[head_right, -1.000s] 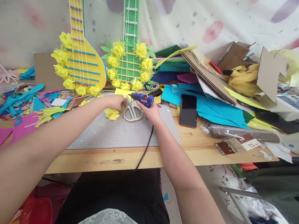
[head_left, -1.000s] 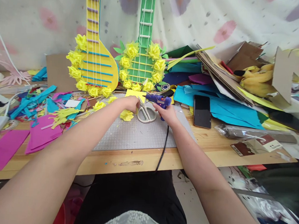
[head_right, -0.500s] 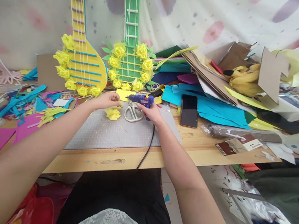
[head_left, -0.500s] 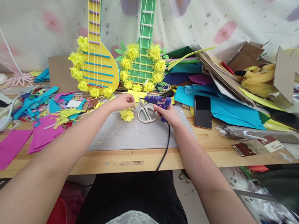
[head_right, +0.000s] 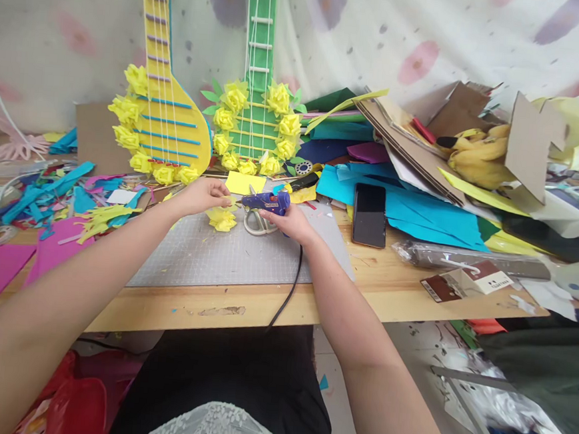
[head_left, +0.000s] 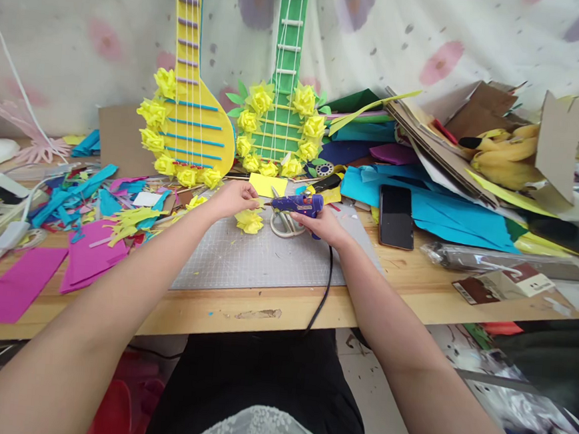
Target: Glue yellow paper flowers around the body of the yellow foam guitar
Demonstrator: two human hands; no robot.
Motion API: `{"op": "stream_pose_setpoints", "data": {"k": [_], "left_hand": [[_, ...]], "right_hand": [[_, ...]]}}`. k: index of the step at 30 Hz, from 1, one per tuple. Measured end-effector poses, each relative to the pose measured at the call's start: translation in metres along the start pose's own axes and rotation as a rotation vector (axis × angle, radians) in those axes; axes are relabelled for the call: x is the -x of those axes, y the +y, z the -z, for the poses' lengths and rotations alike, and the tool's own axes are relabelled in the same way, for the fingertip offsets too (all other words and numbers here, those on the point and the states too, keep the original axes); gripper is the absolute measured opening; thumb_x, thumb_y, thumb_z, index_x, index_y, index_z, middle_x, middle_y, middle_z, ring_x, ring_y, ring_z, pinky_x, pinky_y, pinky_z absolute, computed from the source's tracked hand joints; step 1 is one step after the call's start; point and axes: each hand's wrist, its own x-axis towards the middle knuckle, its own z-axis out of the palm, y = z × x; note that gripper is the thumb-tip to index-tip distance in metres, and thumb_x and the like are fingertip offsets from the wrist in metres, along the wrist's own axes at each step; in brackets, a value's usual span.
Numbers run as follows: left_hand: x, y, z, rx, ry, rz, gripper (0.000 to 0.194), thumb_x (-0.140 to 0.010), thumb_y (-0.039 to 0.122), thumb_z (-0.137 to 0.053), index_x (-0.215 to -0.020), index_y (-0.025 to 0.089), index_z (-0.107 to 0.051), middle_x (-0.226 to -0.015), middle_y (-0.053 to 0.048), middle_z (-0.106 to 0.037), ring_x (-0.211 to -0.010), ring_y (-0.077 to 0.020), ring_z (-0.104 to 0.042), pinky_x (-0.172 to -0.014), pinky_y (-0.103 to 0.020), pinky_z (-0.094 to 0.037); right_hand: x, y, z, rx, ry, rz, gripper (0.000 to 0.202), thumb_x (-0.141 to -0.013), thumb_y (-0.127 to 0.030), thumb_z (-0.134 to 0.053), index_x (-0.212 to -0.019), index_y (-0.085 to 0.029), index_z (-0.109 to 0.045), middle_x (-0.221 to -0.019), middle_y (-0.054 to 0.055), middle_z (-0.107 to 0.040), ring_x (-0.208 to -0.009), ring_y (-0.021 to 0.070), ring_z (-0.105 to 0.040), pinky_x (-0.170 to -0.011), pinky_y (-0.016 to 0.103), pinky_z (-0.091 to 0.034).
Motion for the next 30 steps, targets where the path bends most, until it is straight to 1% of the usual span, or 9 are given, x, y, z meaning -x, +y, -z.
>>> {"op": "stream_pose_setpoints", "data": {"k": [5, 8, 14, 19, 23, 30], "left_hand": [[0.0002, 0.0011, 0.0014, -0.052, 0.007, -0.026, 0.022, -0.065, 0.032, -0.071, -0.080, 0.018, -0.062, -0.078, -0.003, -0.072, -0.076, -0.0185, -0.067, -0.067, -0.028, -0.048], [-0.0003, 0.0012, 0.0010, -0.056, 0.007, -0.026, 0.023, -0.064, 0.032, -0.071, -0.080, 0.018, -0.063, -0.079, -0.003, -0.072, -0.076, -0.0183, -0.067, -0.068, -0.028, -0.049], [-0.0008, 0.0029, -0.0009, -0.040, -0.017, -0.012, 0.019, -0.065, 0.027, -0.070, -0.080, 0.017, -0.062, -0.080, -0.005, -0.072, -0.076, -0.0189, -0.068, -0.068, -0.028, -0.050], [-0.0003, 0.0038, -0.0002, -0.065, 0.001, 0.015, 0.018, -0.065, 0.027, -0.069, -0.079, 0.017, -0.062, -0.079, -0.005, -0.073, -0.076, -0.0198, -0.068, -0.067, -0.029, -0.050], [-0.0007, 0.0032, 0.0006, -0.097, 0.019, 0.030, 0.017, -0.065, 0.027, -0.070, -0.078, 0.018, -0.063, -0.079, -0.004, -0.073, -0.077, -0.0198, -0.068, -0.067, -0.028, -0.049], [-0.0018, 0.0071, -0.0009, -0.096, -0.010, 0.005, 0.017, -0.065, 0.026, -0.069, -0.078, 0.017, -0.063, -0.078, -0.005, -0.073, -0.078, -0.0196, -0.068, -0.067, -0.028, -0.050]], "right_hand": [[0.0005, -0.0010, -0.0012, -0.005, 0.014, 0.041, 0.039, -0.064, -0.053, -0.069, -0.082, -0.019, -0.064, -0.060, 0.000, -0.059, -0.066, 0.0162, -0.058, -0.062, 0.028, -0.047], [0.0008, -0.0032, -0.0015, -0.017, 0.025, 0.044, 0.038, -0.063, -0.052, -0.069, -0.081, -0.018, -0.064, -0.063, 0.001, -0.060, -0.070, 0.0179, -0.060, -0.066, 0.029, -0.048], [-0.0003, -0.0030, -0.0014, -0.027, 0.046, 0.049, 0.039, -0.062, -0.054, -0.069, -0.077, -0.018, -0.063, -0.061, 0.001, -0.059, -0.072, 0.0187, -0.060, -0.064, 0.029, -0.047], [0.0015, -0.0036, -0.0011, -0.035, 0.039, 0.037, 0.041, -0.064, -0.055, -0.068, -0.080, -0.019, -0.063, -0.062, 0.002, -0.059, -0.071, 0.0189, -0.059, -0.062, 0.029, -0.047], [0.0043, -0.0078, -0.0008, -0.046, 0.047, 0.023, 0.036, -0.065, -0.053, -0.070, -0.078, -0.020, -0.063, -0.063, 0.003, -0.060, -0.069, 0.0187, -0.059, -0.062, 0.030, -0.048], [0.0018, -0.0072, -0.0015, -0.035, 0.042, 0.044, 0.037, -0.064, -0.051, -0.070, -0.078, -0.018, -0.062, -0.061, 0.001, -0.058, -0.071, 0.0179, -0.059, -0.062, 0.028, -0.047]]}}
